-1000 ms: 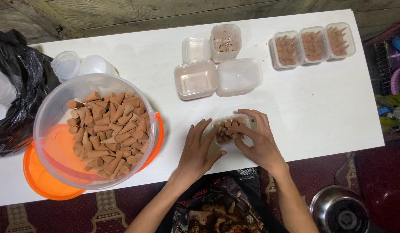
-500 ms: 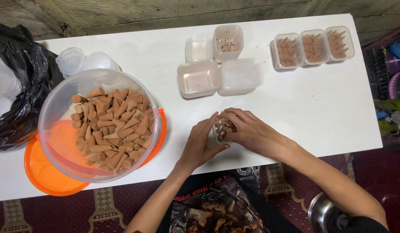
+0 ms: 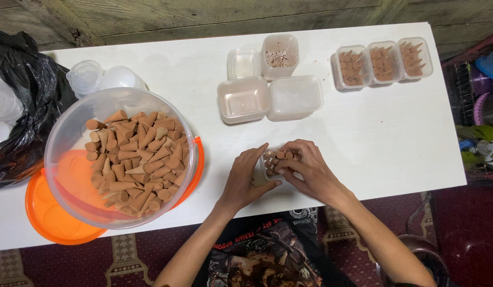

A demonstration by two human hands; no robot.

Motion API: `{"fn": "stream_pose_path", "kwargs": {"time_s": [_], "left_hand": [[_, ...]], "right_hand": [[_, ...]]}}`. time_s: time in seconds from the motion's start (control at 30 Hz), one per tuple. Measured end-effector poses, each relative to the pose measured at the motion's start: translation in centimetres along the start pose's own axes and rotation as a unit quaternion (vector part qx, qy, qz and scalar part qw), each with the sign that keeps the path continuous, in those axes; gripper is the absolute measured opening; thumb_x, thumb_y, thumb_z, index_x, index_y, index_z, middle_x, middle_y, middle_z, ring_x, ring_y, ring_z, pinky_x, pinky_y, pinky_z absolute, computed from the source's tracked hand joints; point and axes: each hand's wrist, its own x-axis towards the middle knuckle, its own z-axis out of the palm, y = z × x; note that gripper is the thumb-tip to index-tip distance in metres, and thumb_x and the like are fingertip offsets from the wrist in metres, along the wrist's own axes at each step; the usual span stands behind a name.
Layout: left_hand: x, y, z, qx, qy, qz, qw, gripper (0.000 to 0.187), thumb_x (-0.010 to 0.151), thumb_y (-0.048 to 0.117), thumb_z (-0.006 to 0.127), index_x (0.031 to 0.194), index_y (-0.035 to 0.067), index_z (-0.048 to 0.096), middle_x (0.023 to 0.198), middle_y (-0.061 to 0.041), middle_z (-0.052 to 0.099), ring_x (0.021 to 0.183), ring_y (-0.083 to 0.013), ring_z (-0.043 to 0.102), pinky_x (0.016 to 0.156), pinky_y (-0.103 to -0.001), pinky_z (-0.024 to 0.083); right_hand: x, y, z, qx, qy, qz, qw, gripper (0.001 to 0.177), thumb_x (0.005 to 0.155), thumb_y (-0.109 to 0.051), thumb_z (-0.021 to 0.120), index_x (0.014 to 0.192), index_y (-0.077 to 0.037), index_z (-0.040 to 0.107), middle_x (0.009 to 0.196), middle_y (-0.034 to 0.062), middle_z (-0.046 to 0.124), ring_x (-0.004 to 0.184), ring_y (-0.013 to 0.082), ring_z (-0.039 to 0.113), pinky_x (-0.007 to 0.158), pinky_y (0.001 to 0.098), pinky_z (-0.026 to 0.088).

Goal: The person takes incense cones from a large bucket and arranges them into small plastic containers.

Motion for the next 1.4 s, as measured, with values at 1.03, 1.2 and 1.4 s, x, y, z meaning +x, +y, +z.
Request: {"fn": "stream_pose_path", "kwargs": {"time_s": [1.03,1.2,1.4], "left_hand": [[-0.9,0.0,0.2,-0.007,0.047,0.073,0.996,0.093,0.081,0.035,0.084,0.157,0.007,0.039,0.128,-0.019,0.065,0.127,-0.0347,0.058,0.104,-0.049,0.042],[-1.1,0.2,-0.1,-0.007,0.047,0.073,0.996,0.095,0.080,0.036,0.083,0.158,0.006,0.037,0.127,-0.021,0.066,0.126,-0.0355,0.059,0.105,-0.049,0.042],[-1.3,0.3,-0.3,-0.008,0.038,0.060,0.997,0.095,0.081,0.041,0.080,0.158,0.006,0.036,0.129,-0.022,0.065,0.128,-0.0347,0.058,0.108,-0.048,0.040]], "right_hand": [[-1.5,0.3,3.7,0.292,0.306,0.227,0.877,0.027,0.106,-0.022,0.048,0.114,-0.004,0.065,0.115,0.0143,0.063,0.110,0.0257,0.062,0.093,0.0399,0.048],[-1.7,0.7,4.1,0.302,0.288,0.214,0.883,0.037,0.110,-0.031,0.043,0.119,-0.003,0.065,0.116,0.0155,0.067,0.112,0.0256,0.063,0.098,0.0410,0.047],[-1.7,0.6,4.2,0.292,0.285,0.214,0.888,0.044,0.111,-0.039,0.041,0.119,-0.003,0.066,0.114,0.0164,0.067,0.112,0.0275,0.063,0.100,0.0435,0.047]]}}
